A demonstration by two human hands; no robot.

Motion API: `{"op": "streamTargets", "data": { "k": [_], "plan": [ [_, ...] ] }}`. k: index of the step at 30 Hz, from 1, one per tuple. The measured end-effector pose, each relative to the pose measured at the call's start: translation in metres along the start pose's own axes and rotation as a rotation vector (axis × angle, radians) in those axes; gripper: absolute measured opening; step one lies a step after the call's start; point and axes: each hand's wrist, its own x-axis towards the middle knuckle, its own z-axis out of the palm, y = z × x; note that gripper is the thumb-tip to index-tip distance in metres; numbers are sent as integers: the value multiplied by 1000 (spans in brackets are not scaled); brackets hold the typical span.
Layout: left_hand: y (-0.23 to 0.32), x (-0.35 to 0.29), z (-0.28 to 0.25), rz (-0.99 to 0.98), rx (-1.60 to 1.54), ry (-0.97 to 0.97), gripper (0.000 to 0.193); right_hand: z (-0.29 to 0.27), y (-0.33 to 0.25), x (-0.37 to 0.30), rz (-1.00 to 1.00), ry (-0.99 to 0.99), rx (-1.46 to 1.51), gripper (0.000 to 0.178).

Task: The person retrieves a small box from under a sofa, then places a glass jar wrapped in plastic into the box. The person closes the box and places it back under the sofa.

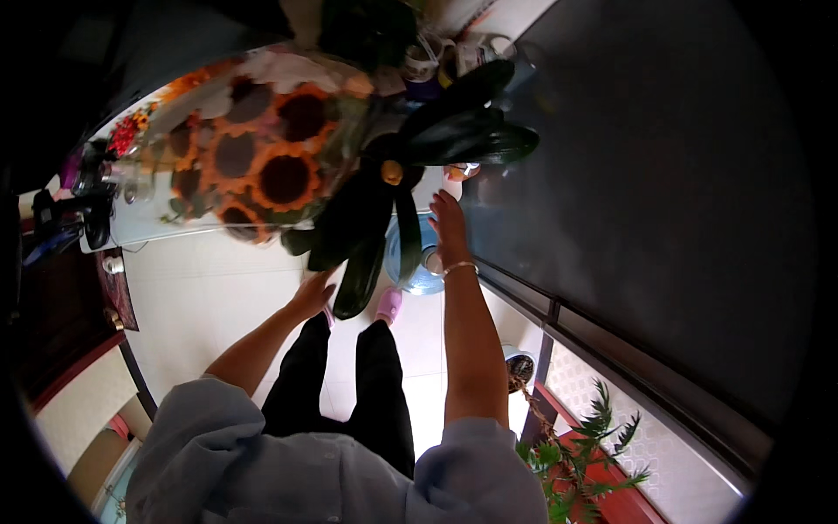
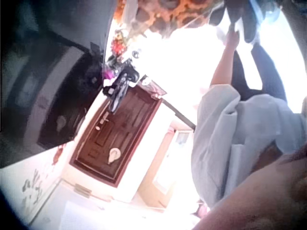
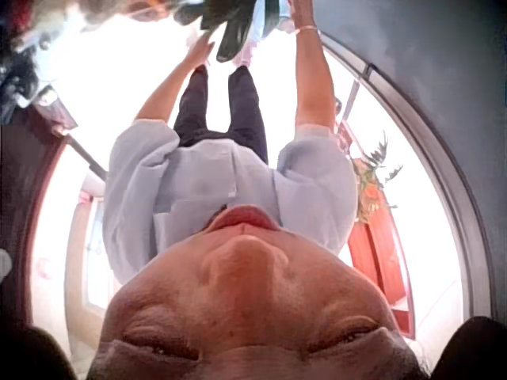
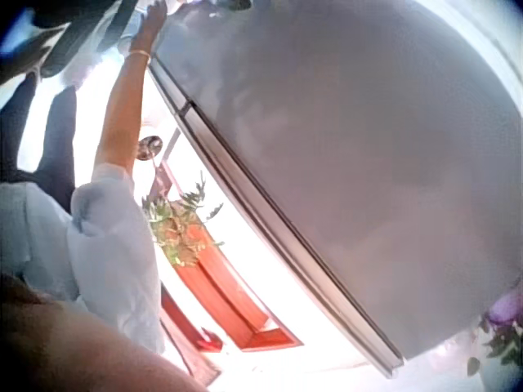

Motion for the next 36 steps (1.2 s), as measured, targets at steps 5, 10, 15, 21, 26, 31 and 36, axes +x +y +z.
{"op": "streamTargets", "data": {
  "k": [5,10,15,21,26,31,36],
  "plan": [
    [23,104,23,-245,-176,136,43,38,-2,44,-29,-159,-17,53],
    [32,142,28,-247,-503,202,42,39,6,60,-92,-299,-39,56],
    [41,139,45,-253,-834,187,41,20,7,65,-111,-281,-41,54],
    [65,161,65,-221,-1128,222,40,14,-5,68,-175,-260,-18,42],
    [74,173,71,-148,-1300,240,39,14,-10,64,-202,-262,-112,47],
    [43,123,82,-57,-1395,235,38,5,-1,29,-11,-279,44,54],
    [-32,21,64,-327,-1151,189,32,-63,88,-55,-564,-34,-748,29]
  ]
}}
